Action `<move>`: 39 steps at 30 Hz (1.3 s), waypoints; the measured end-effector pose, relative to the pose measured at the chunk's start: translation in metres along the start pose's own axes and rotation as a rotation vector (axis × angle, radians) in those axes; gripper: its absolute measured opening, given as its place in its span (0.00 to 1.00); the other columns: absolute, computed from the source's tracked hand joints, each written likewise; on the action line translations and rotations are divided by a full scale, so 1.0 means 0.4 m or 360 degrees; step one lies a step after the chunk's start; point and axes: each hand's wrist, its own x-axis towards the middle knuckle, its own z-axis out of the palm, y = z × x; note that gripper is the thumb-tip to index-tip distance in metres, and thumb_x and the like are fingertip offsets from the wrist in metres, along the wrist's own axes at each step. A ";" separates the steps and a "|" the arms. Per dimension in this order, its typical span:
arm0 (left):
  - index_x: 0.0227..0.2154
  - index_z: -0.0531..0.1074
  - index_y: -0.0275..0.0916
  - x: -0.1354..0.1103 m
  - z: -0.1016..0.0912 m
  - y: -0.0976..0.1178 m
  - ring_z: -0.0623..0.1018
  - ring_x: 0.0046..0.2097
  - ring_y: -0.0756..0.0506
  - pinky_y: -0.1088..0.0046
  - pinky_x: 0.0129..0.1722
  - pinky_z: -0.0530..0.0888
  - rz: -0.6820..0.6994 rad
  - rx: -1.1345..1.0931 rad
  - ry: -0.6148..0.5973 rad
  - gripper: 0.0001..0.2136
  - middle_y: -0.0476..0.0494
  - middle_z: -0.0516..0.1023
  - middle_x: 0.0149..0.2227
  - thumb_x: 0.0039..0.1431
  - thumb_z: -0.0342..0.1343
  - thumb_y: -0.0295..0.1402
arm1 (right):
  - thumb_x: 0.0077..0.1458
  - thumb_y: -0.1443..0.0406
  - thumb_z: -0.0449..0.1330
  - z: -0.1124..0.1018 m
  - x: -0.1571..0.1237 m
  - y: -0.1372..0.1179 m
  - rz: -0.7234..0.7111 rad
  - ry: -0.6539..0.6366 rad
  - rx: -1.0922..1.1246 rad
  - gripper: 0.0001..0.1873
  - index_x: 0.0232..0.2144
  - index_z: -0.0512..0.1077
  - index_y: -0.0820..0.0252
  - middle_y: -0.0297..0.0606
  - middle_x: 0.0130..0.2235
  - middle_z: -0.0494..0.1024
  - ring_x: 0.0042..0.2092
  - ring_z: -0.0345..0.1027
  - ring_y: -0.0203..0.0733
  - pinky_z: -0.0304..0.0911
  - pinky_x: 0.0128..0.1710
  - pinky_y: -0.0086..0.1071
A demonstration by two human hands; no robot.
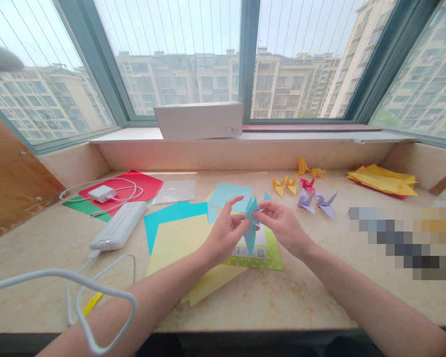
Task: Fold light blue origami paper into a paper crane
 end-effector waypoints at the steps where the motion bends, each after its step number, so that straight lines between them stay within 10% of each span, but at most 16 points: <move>1: 0.61 0.53 0.41 0.000 0.000 0.001 0.83 0.42 0.40 0.61 0.45 0.75 -0.0014 0.0006 0.0003 0.33 0.37 0.82 0.44 0.58 0.63 0.39 | 0.47 0.55 0.70 0.002 0.000 -0.002 -0.0005 0.0005 0.0047 0.18 0.36 0.72 0.57 0.34 0.31 0.79 0.33 0.73 0.41 0.70 0.32 0.35; 9: 0.40 0.72 0.32 0.002 -0.001 -0.002 0.83 0.37 0.40 0.64 0.39 0.78 -0.0165 0.0134 0.0104 0.20 0.37 0.83 0.33 0.59 0.59 0.48 | 0.42 0.53 0.72 0.009 -0.008 -0.010 0.0012 0.0023 -0.0077 0.23 0.35 0.72 0.58 0.35 0.31 0.78 0.34 0.72 0.41 0.70 0.34 0.36; 39: 0.29 0.66 0.36 0.003 -0.004 0.002 0.83 0.33 0.42 0.71 0.31 0.76 -0.0224 0.0273 0.0064 0.18 0.44 0.79 0.28 0.54 0.65 0.45 | 0.55 0.52 0.63 0.015 -0.018 -0.003 -0.0067 0.0009 -0.0275 0.16 0.34 0.74 0.59 0.36 0.29 0.78 0.32 0.71 0.41 0.67 0.34 0.35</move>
